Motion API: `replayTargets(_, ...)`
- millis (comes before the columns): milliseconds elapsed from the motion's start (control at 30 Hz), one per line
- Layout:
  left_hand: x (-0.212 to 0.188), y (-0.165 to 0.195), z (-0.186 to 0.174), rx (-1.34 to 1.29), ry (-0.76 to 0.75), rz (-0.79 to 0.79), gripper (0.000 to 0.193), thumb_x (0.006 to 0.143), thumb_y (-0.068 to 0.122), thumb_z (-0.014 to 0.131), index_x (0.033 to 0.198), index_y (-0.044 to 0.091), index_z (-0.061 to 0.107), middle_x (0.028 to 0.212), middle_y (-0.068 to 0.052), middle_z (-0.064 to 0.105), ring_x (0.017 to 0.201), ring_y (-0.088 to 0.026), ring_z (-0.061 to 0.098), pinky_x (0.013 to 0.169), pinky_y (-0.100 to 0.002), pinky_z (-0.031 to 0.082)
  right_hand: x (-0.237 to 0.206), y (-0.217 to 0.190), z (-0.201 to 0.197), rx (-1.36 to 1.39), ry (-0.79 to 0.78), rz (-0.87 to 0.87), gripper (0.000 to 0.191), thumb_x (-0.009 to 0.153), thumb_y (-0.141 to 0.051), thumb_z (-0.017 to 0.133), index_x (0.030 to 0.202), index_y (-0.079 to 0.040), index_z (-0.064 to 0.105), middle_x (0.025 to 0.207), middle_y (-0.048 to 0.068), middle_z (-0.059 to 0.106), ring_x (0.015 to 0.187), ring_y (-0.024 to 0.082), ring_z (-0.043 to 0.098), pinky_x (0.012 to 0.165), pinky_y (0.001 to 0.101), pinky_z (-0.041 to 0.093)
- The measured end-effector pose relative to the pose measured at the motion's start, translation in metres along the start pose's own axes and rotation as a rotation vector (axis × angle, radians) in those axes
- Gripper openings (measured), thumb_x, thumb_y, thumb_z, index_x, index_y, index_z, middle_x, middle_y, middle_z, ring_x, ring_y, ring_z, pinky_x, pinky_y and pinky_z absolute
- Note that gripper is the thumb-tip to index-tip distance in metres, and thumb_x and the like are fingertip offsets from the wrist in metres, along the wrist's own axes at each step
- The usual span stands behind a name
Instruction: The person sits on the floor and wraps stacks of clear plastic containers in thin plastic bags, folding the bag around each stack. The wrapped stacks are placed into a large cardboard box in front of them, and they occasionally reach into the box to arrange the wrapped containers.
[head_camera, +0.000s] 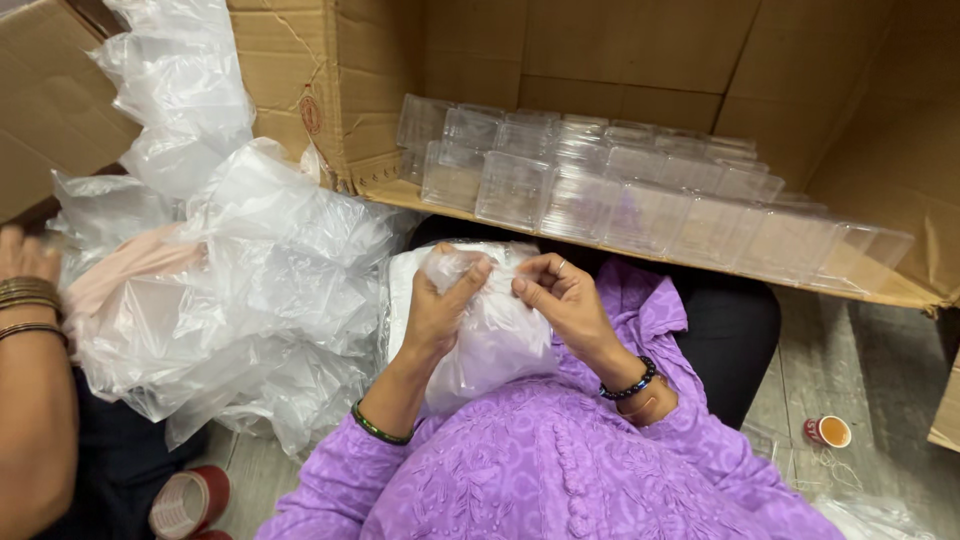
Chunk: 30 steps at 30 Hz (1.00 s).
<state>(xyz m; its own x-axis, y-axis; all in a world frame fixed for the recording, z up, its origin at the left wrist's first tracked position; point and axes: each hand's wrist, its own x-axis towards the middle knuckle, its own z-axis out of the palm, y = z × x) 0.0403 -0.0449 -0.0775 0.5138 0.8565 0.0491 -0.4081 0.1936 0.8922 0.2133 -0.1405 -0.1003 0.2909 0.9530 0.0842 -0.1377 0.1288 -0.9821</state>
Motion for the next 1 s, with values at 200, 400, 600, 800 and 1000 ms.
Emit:
replayTargets(200, -0.002, -0.003, 0.006, 0.409, 0.019, 0.063, 0.017, 0.093, 0.023, 0.075, 0.095, 0.006, 0.072, 0.075, 0.004, 0.066, 0.062, -0.002, 0.053, 0.055, -0.019, 0.043, -0.002, 0.002, -0.002, 0.088, 0.049, -0.056, 0.014, 0.101, -0.013, 0.073, 0.103, 0.0, 0.075, 0.088, 0.001, 0.071, 0.08, 0.006, 0.061, 0.072, 0.0212, 0.048)
replayTargets(400, -0.003, -0.013, -0.005, 0.486, -0.02, 0.105, 0.041, 0.102, 0.033, 0.07, 0.074, 0.006, 0.06, 0.062, 0.007, 0.049, 0.058, -0.002, 0.042, 0.051, -0.023, 0.033, -0.003, 0.006, 0.001, 0.277, 0.096, -0.08, 0.013, 0.095, -0.012, 0.074, 0.104, -0.002, 0.073, 0.095, 0.001, 0.073, 0.085, 0.006, 0.064, 0.077, 0.0214, 0.052)
replayTargets(600, 0.005, -0.034, -0.023, 0.5, -0.166, -0.198, 0.048, 0.105, 0.04, 0.064, 0.074, 0.004, 0.061, 0.069, 0.006, 0.052, 0.061, -0.001, 0.042, 0.051, -0.024, 0.034, 0.0, 0.015, -0.014, 0.612, -0.146, 0.203, 0.013, 0.104, -0.023, 0.065, 0.102, -0.011, 0.062, 0.083, 0.001, 0.07, 0.065, 0.004, 0.056, 0.057, 0.0186, 0.043)
replayTargets(800, 0.019, -0.011, -0.091, -0.502, -0.687, -0.566, 0.028, 0.103, 0.037, 0.059, 0.106, 0.01, 0.062, 0.087, -0.008, 0.067, 0.049, -0.001, 0.043, 0.038, -0.013, 0.036, 0.008, 0.012, -0.044, 0.244, -0.23, 0.32, 0.022, 0.097, -0.023, 0.074, 0.109, -0.007, 0.065, 0.08, -0.007, 0.06, 0.067, 0.002, 0.052, 0.057, 0.0194, 0.04)
replayTargets(1000, 0.124, -0.021, -0.08, 0.23, -0.257, -0.247, 0.03, 0.098, 0.017, 0.066, 0.127, 0.007, 0.069, 0.086, 0.005, 0.059, 0.067, -0.002, 0.05, 0.055, -0.02, 0.038, 0.082, -0.011, -0.048, -0.837, 0.263, -0.155, 0.029, 0.093, -0.016, 0.066, 0.118, -0.002, 0.071, 0.073, 0.017, 0.067, 0.062, 0.023, 0.064, 0.061, 0.0368, 0.051)
